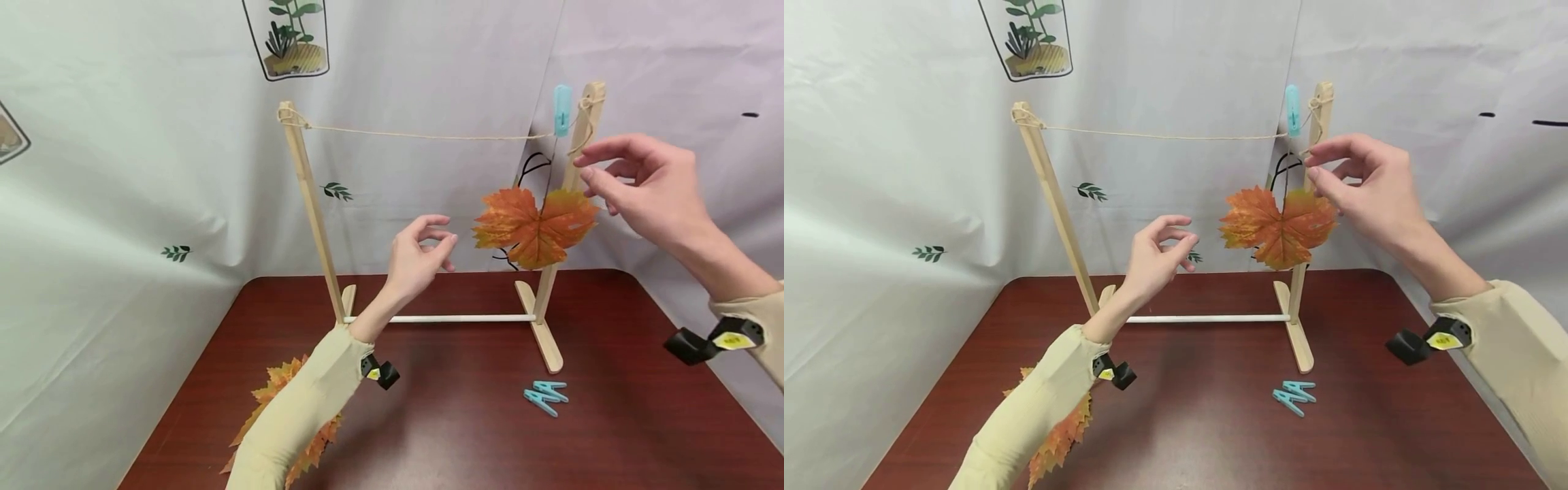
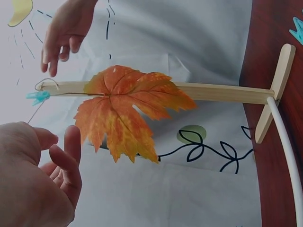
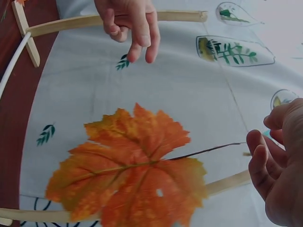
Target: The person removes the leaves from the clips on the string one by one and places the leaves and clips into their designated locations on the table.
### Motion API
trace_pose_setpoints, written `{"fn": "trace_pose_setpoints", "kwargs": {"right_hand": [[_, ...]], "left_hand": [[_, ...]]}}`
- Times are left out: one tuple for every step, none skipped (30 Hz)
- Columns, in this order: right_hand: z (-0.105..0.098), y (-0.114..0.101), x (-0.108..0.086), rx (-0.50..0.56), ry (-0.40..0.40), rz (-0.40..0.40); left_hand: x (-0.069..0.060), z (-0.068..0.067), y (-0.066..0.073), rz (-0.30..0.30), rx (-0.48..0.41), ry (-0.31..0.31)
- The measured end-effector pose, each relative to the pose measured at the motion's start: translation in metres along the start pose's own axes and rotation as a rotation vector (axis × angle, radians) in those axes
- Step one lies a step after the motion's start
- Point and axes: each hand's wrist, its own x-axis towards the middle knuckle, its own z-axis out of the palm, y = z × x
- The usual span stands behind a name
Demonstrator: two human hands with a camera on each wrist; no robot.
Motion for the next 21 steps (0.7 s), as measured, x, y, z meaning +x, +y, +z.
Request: {"fn": "trace_pose_setpoints", "kwargs": {"right_hand": [[0.0, -0.002, 0.003, -0.002, 0.006, -0.005], [-0.001, -0.003, 0.005, 0.002, 0.013, -0.009], [-0.001, -0.005, 0.008, 0.002, 0.019, -0.01], [-0.002, -0.007, 0.011, 0.004, 0.023, -0.015], [-0.002, -0.008, 0.014, 0.004, 0.029, -0.017], [-0.002, -0.009, 0.017, 0.009, 0.033, -0.017], [-0.002, -0.01, 0.02, 0.011, 0.035, -0.024], [-0.002, -0.012, 0.022, 0.014, 0.035, -0.03], [-0.002, -0.013, 0.025, 0.015, 0.032, -0.036], [-0.003, -0.014, 0.028, 0.016, 0.031, -0.045], [-0.003, -0.015, 0.031, 0.015, 0.031, -0.05], [-0.003, -0.017, 0.034, 0.015, 0.029, -0.056], [-0.004, -0.019, 0.037, 0.013, 0.026, -0.058], [-0.005, -0.021, 0.04, 0.008, 0.024, -0.056], [-0.005, -0.023, 0.043, 0.0, 0.021, -0.055], [-0.006, -0.025, 0.045, -0.008, 0.02, -0.041], [-0.007, -0.026, 0.048, -0.013, 0.02, -0.023], [-0.008, -0.028, 0.05, -0.026, 0.019, -0.007], [-0.009, -0.029, 0.053, -0.04, 0.018, 0.01], [-0.01, -0.03, 0.055, -0.051, 0.018, 0.027], [-0.012, -0.03, 0.057, -0.059, 0.015, 0.047]], "left_hand": [[0.002, 0.001, 0.001, 0.004, 0.001, -0.002], [0.003, 0.003, 0.002, 0.011, 0.003, -0.004], [0.005, 0.005, 0.003, 0.017, 0.001, -0.007], [0.007, 0.006, 0.005, 0.021, 0.002, -0.01], [0.008, 0.007, 0.006, 0.026, 0.0, -0.014], [0.01, 0.009, 0.008, 0.029, 0.0, -0.019], [0.011, 0.01, 0.01, 0.032, 0.0, -0.025], [0.012, 0.012, 0.011, 0.035, 0.001, -0.029], [0.014, 0.013, 0.013, 0.036, -0.002, -0.034], [0.015, 0.015, 0.014, 0.04, -0.003, -0.038], [0.017, 0.016, 0.015, 0.044, -0.005, -0.042], [0.019, 0.018, 0.016, 0.049, -0.005, -0.042], [0.02, 0.02, 0.017, 0.055, -0.012, -0.039], [0.022, 0.022, 0.019, 0.062, -0.019, -0.035], [0.024, 0.024, 0.019, 0.067, -0.026, -0.029], [0.026, 0.026, 0.02, 0.073, -0.03, -0.021], [0.027, 0.028, 0.021, 0.078, -0.032, -0.014], [0.029, 0.03, 0.022, 0.082, -0.037, -0.007], [0.03, 0.032, 0.022, 0.083, -0.047, -0.003], [0.031, 0.033, 0.023, 0.083, -0.055, 0.001], [0.033, 0.035, 0.024, 0.08, -0.061, 0.006]]}}
